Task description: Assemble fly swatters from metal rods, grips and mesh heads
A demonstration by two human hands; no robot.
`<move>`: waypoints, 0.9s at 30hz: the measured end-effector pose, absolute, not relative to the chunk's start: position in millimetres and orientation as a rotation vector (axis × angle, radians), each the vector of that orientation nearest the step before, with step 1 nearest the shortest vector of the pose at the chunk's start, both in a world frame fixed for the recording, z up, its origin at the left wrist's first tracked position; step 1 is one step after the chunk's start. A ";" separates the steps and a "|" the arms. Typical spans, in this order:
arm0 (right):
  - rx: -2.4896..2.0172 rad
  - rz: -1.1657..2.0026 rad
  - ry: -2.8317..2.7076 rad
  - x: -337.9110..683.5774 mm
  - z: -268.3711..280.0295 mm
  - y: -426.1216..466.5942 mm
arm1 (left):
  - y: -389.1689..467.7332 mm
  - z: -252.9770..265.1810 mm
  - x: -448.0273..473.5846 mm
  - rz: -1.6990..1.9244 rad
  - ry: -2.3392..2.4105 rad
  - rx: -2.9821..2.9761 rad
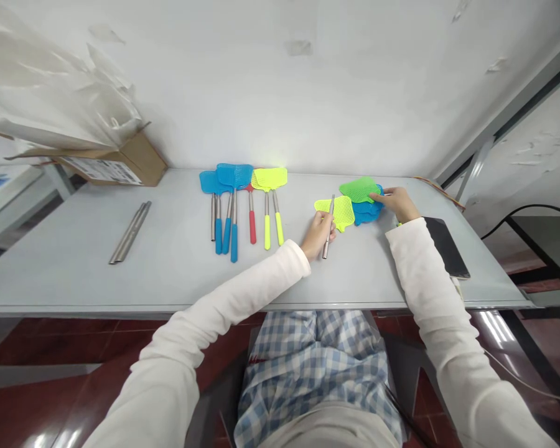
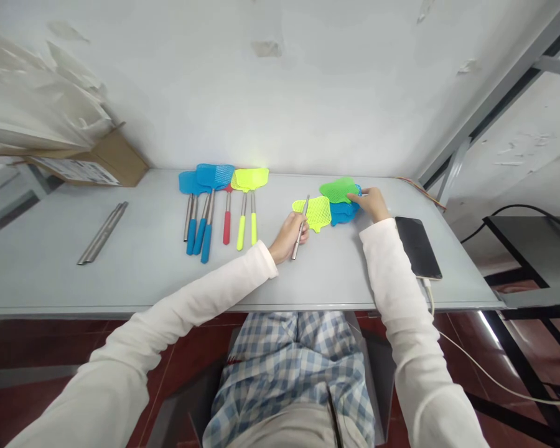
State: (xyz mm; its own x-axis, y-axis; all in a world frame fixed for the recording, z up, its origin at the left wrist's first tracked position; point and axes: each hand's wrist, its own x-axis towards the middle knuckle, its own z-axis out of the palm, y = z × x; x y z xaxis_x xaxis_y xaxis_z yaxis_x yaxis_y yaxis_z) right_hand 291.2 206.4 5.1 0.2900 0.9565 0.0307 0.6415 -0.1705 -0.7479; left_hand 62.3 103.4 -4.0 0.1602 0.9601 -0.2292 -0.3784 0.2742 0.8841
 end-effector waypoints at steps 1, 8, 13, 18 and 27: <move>-1.922 0.608 -1.423 290.5 5.5 206.3 | 102.8 -4.3 62.3 1.102 0.943 0.784; -2.021 0.209 -1.426 279.4 17.0 200.4 | 105.2 -5.4 61.0 1.103 0.953 0.762; -1.935 0.061 -1.299 284.4 32.3 193.1 | 105.0 -3.8 60.8 1.102 0.961 0.775; -1.673 0.273 -0.970 281.6 41.5 192.0 | 102.4 0.3 59.4 1.084 0.946 0.829; -1.050 1.127 -0.880 227.9 16.8 195.1 | 95.9 3.2 57.9 1.005 0.914 0.995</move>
State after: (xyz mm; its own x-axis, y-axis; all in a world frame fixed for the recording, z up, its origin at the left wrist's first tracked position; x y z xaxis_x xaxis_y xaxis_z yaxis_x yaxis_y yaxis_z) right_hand 227.9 195.1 16.8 0.2195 0.9750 0.0344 -0.2693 0.0945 -0.9584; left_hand 57.9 95.9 3.2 0.2756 0.9499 -0.1474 -0.2358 0.2154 0.9476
